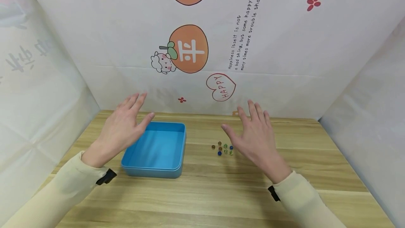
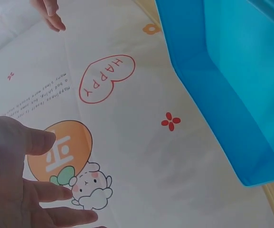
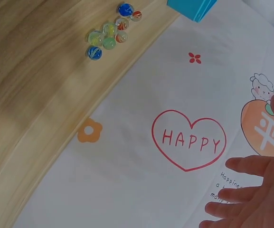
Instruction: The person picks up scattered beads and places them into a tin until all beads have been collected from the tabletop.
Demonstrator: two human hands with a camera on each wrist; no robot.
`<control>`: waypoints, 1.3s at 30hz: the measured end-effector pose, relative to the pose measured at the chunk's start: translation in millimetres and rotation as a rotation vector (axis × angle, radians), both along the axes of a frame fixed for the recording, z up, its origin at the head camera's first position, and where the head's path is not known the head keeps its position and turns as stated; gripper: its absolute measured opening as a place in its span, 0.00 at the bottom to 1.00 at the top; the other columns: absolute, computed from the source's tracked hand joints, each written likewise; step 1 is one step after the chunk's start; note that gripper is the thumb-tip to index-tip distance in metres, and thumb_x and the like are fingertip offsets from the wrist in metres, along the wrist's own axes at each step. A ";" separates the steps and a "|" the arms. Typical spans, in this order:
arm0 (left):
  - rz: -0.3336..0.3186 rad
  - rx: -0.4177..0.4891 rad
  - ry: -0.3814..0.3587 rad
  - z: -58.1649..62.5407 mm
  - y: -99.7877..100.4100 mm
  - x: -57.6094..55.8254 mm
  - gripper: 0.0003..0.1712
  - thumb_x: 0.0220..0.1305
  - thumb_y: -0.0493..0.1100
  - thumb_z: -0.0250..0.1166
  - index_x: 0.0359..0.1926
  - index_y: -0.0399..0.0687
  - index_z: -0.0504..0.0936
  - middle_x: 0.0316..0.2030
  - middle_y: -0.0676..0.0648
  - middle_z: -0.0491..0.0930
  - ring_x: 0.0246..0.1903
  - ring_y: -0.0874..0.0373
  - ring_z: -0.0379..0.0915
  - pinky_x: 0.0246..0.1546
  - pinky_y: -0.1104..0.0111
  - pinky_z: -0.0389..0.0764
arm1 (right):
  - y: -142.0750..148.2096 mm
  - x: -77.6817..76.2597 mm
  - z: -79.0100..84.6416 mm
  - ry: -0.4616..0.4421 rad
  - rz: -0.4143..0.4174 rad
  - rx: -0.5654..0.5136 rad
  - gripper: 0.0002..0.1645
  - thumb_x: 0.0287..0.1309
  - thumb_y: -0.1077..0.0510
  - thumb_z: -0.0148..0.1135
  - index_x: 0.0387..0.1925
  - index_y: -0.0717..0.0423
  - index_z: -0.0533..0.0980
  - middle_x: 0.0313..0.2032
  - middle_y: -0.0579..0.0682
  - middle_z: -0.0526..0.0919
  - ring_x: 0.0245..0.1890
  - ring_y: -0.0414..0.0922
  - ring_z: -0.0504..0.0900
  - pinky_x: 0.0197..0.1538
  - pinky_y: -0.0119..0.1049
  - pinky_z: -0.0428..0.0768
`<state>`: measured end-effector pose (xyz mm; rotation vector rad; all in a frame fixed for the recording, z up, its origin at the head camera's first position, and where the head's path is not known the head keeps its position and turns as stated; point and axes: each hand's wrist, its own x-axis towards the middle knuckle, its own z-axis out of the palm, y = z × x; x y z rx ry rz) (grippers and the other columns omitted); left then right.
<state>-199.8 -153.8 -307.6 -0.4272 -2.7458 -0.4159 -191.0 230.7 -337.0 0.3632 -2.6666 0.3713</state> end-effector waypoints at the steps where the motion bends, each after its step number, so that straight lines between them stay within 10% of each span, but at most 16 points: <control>1: -0.001 0.005 -0.001 0.0 -0.1 0.9 0.44 0.79 0.61 0.56 0.83 0.41 0.57 0.78 0.30 0.59 0.76 0.32 0.55 0.75 0.39 0.58 | -0.2 0.7 -0.2 0.010 0.004 -0.004 0.52 0.68 0.25 0.56 0.73 0.63 0.72 0.79 0.68 0.56 0.78 0.68 0.53 0.76 0.70 0.52; 23: 0.014 0.134 -0.084 -5.4 -19.1 18.7 0.43 0.80 0.58 0.58 0.83 0.42 0.56 0.78 0.33 0.60 0.74 0.31 0.59 0.71 0.36 0.65 | -1.2 13.1 -12.2 0.202 0.102 -0.137 0.32 0.61 0.43 0.72 0.56 0.63 0.85 0.61 0.66 0.79 0.59 0.67 0.77 0.57 0.68 0.77; 39: 0.019 0.147 -0.192 -31.5 -49.5 39.4 0.54 0.75 0.73 0.54 0.82 0.36 0.56 0.76 0.30 0.62 0.71 0.27 0.61 0.68 0.34 0.67 | 2.5 18.7 -26.3 0.113 0.110 -0.179 0.29 0.57 0.51 0.78 0.53 0.68 0.86 0.52 0.63 0.83 0.52 0.63 0.79 0.51 0.62 0.79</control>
